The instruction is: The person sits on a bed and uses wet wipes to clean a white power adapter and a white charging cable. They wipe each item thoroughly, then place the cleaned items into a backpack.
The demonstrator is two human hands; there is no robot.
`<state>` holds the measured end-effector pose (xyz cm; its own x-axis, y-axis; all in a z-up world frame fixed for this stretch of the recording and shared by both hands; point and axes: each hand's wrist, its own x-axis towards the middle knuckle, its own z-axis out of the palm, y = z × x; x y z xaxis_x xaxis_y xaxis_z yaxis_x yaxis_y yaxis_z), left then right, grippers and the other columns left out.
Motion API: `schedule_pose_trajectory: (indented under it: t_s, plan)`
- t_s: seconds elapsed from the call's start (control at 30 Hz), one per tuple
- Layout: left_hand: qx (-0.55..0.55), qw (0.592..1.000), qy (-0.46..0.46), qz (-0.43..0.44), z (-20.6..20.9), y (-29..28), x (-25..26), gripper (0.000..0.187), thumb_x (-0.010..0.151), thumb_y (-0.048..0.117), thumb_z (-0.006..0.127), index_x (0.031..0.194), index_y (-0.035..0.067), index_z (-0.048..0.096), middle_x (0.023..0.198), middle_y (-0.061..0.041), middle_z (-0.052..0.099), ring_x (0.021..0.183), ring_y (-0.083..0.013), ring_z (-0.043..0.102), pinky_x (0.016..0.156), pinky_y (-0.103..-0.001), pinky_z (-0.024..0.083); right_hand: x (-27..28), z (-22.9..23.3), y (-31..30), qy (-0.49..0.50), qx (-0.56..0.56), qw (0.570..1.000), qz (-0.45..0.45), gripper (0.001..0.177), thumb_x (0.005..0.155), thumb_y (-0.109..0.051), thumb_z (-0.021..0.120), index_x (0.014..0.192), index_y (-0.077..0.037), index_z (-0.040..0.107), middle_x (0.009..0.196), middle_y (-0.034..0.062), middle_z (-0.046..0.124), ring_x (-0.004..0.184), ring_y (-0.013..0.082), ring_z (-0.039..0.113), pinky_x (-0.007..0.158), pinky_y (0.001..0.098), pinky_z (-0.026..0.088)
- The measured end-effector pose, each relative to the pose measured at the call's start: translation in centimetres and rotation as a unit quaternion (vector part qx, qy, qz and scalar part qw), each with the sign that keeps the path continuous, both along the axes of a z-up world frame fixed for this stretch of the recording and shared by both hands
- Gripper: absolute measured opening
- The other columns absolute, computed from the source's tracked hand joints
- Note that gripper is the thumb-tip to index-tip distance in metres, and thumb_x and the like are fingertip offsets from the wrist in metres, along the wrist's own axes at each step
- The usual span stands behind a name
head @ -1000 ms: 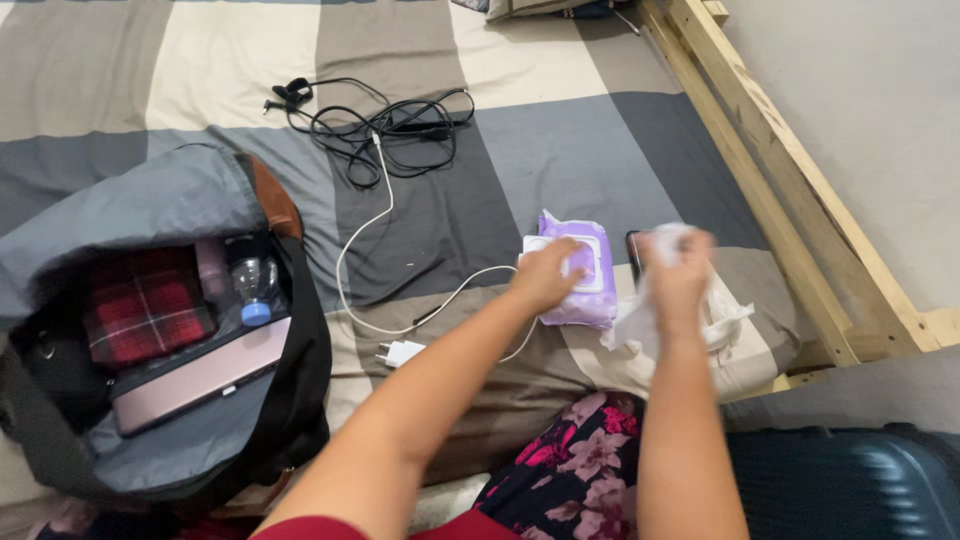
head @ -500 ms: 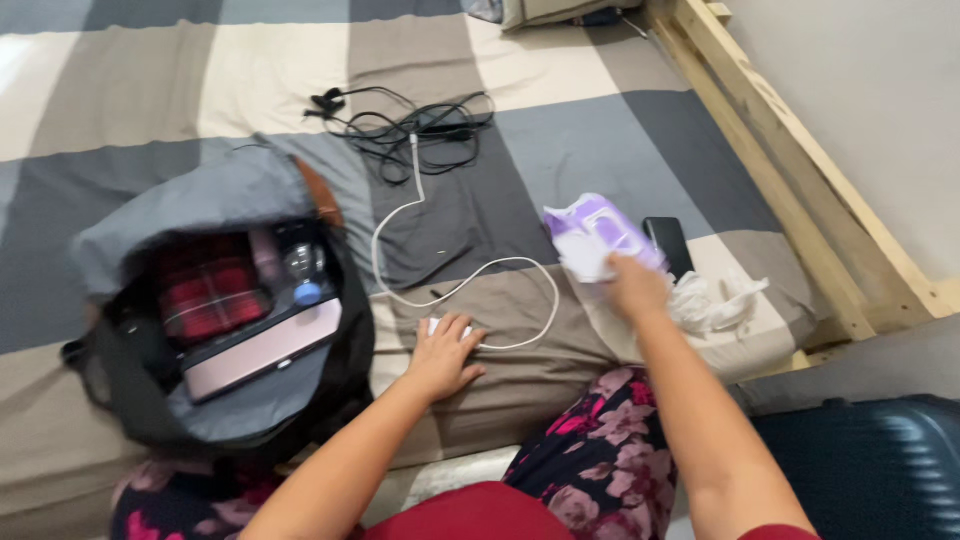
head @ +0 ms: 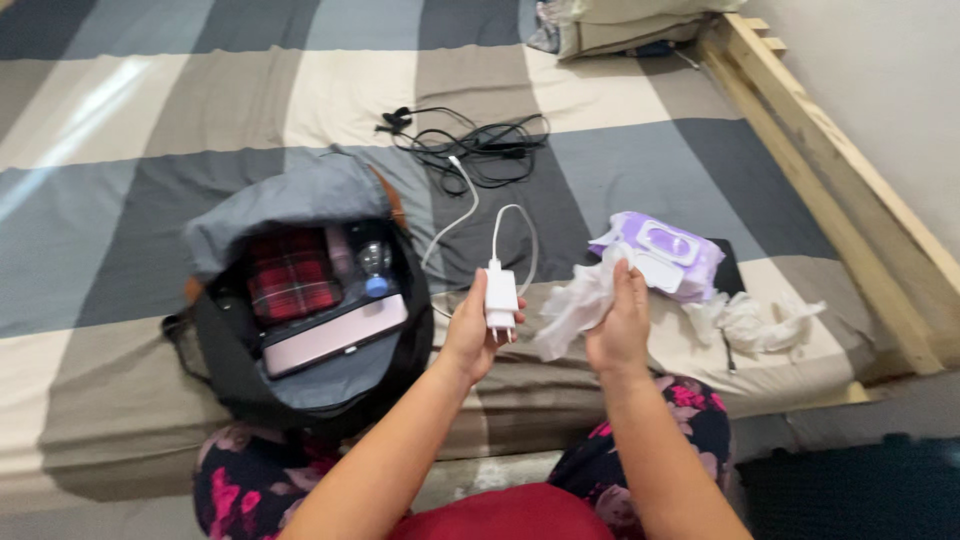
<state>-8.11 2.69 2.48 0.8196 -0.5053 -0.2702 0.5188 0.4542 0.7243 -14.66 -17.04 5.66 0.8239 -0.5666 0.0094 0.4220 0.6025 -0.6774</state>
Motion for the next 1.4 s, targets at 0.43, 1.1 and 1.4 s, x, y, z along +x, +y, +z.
schedule_pose_trajectory:
  t_s: [0.43,1.1,1.4]
  plan:
    - [0.060,0.978,-0.193,-0.041,6.3,2.8,-2.5,0.064,0.109,0.058,0.041,0.117,-0.003,0.061,0.076,-0.003,0.062,0.057,-0.0115,0.058,0.046,-0.027,0.044,0.9,4.4,6.7,0.103,-0.162,0.956,0.223,0.033,0.097,-0.036,0.058,0.116,-0.012,0.069,0.094,0.0051,0.072,0.083,0.0154,0.068,0.073,0.0314,0.057]
    - [0.003,0.997,-0.073,0.027,2.2,5.1,-3.1,0.062,0.108,0.062,0.035,0.123,0.010,0.067,0.083,0.003,0.055,0.065,-0.0075,0.044,0.053,-0.025,0.034,3.7,-1.8,1.8,0.140,-0.298,0.943,-0.051,0.030,0.101,-0.019,0.066,0.124,-0.001,0.069,0.104,0.0098,0.073,0.087,0.0168,0.067,0.075,0.0316,0.056]
    - [-0.170,0.985,0.008,-0.029,4.1,3.8,-4.6,0.051,0.108,0.048,0.034,0.127,0.011,0.063,0.112,-0.002,0.069,0.101,-0.0151,0.066,0.082,-0.029,0.051,-3.8,9.4,10.3,-0.223,-0.677,0.699,0.064,0.028,0.095,-0.013,0.055,0.111,-0.008,0.077,0.114,0.0115,0.073,0.107,0.0286,0.062,0.101,0.0388,0.048]
